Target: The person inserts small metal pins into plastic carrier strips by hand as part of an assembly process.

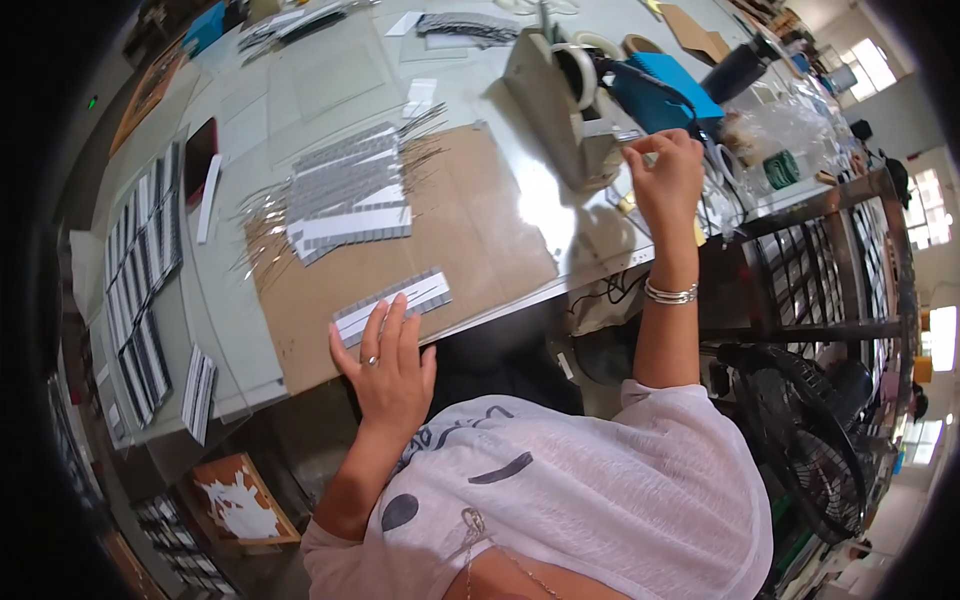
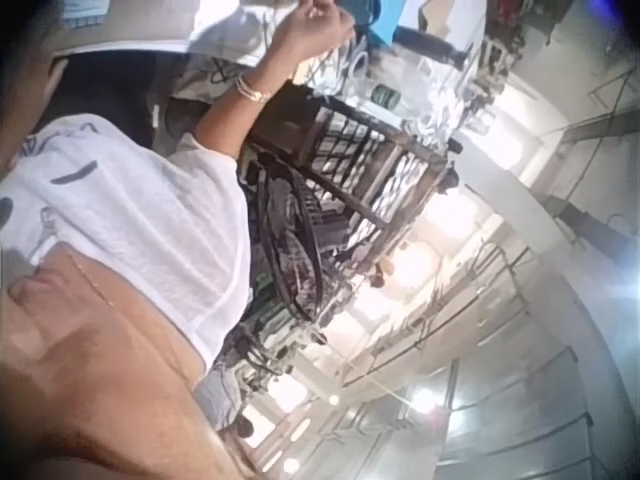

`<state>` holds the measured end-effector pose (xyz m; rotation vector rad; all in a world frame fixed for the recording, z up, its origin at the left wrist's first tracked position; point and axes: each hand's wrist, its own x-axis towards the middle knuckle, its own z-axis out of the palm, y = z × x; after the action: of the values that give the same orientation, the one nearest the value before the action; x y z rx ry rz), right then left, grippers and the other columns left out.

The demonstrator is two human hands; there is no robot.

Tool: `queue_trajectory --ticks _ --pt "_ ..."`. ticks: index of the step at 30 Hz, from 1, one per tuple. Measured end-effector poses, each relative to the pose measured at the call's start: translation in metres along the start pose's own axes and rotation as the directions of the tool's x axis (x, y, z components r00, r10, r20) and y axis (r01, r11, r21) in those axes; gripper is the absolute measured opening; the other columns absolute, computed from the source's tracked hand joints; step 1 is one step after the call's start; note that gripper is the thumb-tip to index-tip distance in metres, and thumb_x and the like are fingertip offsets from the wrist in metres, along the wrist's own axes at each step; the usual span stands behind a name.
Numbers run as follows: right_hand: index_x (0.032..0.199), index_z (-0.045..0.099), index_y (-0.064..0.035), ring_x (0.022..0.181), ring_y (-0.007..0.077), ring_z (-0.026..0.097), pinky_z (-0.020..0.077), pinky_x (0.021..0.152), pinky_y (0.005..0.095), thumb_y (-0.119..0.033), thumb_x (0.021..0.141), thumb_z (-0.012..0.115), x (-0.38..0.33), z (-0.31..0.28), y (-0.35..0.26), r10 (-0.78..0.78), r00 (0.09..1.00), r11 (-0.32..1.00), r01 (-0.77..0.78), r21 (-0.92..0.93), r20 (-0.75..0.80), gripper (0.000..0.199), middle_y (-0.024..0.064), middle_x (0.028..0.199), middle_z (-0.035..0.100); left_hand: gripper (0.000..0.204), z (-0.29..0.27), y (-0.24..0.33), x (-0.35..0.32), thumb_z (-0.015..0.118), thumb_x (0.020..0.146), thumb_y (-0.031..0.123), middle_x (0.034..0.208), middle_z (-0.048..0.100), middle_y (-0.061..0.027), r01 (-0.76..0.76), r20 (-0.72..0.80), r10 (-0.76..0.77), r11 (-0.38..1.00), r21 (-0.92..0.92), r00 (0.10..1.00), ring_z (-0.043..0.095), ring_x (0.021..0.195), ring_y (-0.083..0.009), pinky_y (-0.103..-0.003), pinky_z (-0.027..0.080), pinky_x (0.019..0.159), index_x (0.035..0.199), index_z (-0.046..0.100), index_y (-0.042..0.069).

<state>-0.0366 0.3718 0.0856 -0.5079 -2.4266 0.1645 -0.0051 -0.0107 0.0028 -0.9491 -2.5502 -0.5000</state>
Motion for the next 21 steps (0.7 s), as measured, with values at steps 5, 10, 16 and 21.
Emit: queue_trajectory --ticks 5,10,16,21 --pt "0.084 0.077 -0.0039 0.093 0.0316 0.064 0.0484 0.089 0.0414 -0.015 0.080 0.079 0.008 -0.003 0.017 0.004 0.997 1.000 -0.005 0.004 0.071 0.012 0.0122 0.094 0.070 0.043 0.006 0.001 0.002 0.071 0.085 0.018 0.145 0.053 -0.0090 -0.010 -0.035 0.009 1.000 -0.017 0.999 0.045 0.138 -0.0268 -0.074 0.024 0.109 0.125 0.058 0.009" --pt "0.084 0.071 0.0016 0.087 0.0277 0.069 0.0532 0.076 0.0342 -0.007 0.083 0.076 0.004 0.012 0.039 0.010 0.999 0.955 -0.021 0.297 0.037 0.011 0.0158 0.097 0.071 0.053 0.010 0.000 0.000 0.079 0.079 0.019 0.144 0.053 -0.0078 -0.009 -0.076 0.006 0.999 -0.036 0.997 0.044 0.137 -0.0258 -0.073 0.025 0.110 0.127 0.058 0.009" --pt "0.082 0.069 -0.0042 0.093 0.0356 0.066 0.0532 0.083 0.0410 0.003 0.074 0.071 -0.049 0.025 0.046 -0.157 0.988 0.984 0.156 0.083 0.007 0.011 0.0167 0.093 0.070 0.038 0.012 0.001 -0.001 0.070 0.087 0.015 0.138 0.057 -0.0072 -0.002 -0.145 -0.002 1.000 -0.028 0.989 0.049 0.132 -0.0251 -0.073 0.027 0.109 0.122 0.059 0.009" --pt "0.116 0.071 -0.0048 0.071 0.0081 0.065 0.0516 0.057 0.0216 0.006 0.087 0.071 -0.071 -0.005 -0.039 0.089 0.960 0.680 -0.254 0.688 0.266 0.030 0.0052 0.083 0.072 0.041 0.008 -0.002 -0.002 0.073 0.083 0.019 0.139 0.055 -0.0069 -0.015 -0.111 0.014 1.000 -0.001 0.994 0.048 0.133 -0.0253 -0.073 0.027 0.109 0.121 0.059 0.010"
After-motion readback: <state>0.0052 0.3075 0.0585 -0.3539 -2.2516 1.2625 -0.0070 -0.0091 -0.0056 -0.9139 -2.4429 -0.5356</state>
